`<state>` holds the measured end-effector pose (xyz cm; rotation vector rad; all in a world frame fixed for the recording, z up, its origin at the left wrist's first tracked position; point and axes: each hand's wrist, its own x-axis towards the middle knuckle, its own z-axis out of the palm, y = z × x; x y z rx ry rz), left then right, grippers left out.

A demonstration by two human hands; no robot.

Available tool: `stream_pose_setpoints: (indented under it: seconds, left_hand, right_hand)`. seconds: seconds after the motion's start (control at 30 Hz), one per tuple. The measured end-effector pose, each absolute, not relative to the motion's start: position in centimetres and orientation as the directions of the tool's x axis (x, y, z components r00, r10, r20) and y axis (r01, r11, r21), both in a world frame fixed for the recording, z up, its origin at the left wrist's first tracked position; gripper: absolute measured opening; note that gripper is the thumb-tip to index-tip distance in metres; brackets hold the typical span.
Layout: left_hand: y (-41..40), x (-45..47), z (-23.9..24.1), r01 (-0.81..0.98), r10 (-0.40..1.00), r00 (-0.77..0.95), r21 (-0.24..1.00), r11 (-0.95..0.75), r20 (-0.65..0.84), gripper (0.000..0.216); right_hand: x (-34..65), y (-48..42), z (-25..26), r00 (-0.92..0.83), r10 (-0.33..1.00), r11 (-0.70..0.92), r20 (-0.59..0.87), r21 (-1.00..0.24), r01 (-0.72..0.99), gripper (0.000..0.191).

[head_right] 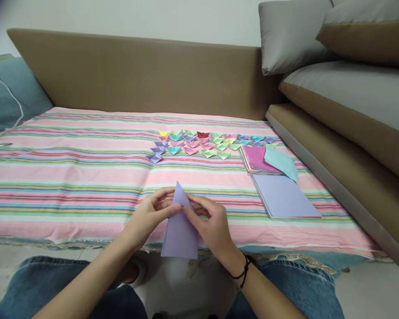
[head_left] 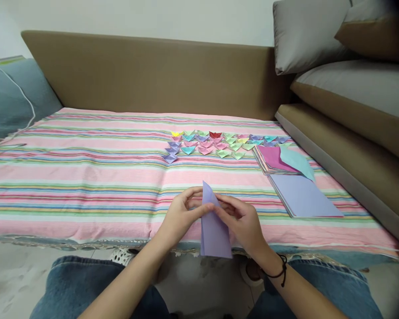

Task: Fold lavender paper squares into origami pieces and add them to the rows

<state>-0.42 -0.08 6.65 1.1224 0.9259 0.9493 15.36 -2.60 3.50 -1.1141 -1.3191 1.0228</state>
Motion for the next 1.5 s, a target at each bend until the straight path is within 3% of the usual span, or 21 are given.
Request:
stream_pose_setpoints:
  seconds: [0.07,0.17,0.33,0.5,0.73,0.97,1.33,1.5]
  left_hand:
    - [0.0,-0.5,6.4,-0.134,0.929,0.354,0.977,0.166,-0.11,0.045]
    - [0.1,-0.7,5.9,-0.109,0.92,0.383,0.984,0.14,-0.089,0.046]
    - [-0.2,-0.5,5.9,-0.118,0.9,0.43,0.984,0.13,-0.067,0.064]
    - [0.0,-0.5,6.3,-0.1,0.943,0.301,0.979,0.178,-0.141,0.02]
    - [0.7,-1.5,7.2,-0.062,0.922,0.361,0.983,0.173,-0.139,0.021]
    - [1.0,-2.3,7.3,-0.111,0.915,0.397,0.986,0.122,-0.069,0.022]
    - [1.3,-3.1,7.7,-0.104,0.881,0.473,0.993,0.062,-0.006,0.012]
    - [1.5,-3.5,7.7,-0.081,0.871,0.491,0.995,0.066,-0.018,0.011]
  right_hand:
    - [15.5,-2.6,3.8,0.067,0.978,0.196,0.2,-0.979,0.062,0.015]
    - [15.7,-2.5,4.2,0.12,0.972,0.194,0.202,-0.978,0.078,0.026]
    - [15.7,-2.2,3.9,0.054,0.99,0.133,0.132,-0.991,-0.013,0.016]
    - [15.8,-2.3,3.7,0.023,0.989,0.145,0.148,-0.985,0.092,0.021]
    - [16.1,-2.5,3.9,-0.013,0.968,0.251,0.251,-0.959,0.135,0.009]
    - [16.3,-2.4,4.3,-0.183,0.833,0.546,0.522,-0.829,0.12,0.033]
    - [16.3,-2.8,4.3,-0.249,0.8,0.587,0.546,-0.798,0.133,0.045]
    - [16.4,-2.9,4.7,-0.299,0.801,0.574,0.519,-0.807,0.135,0.036]
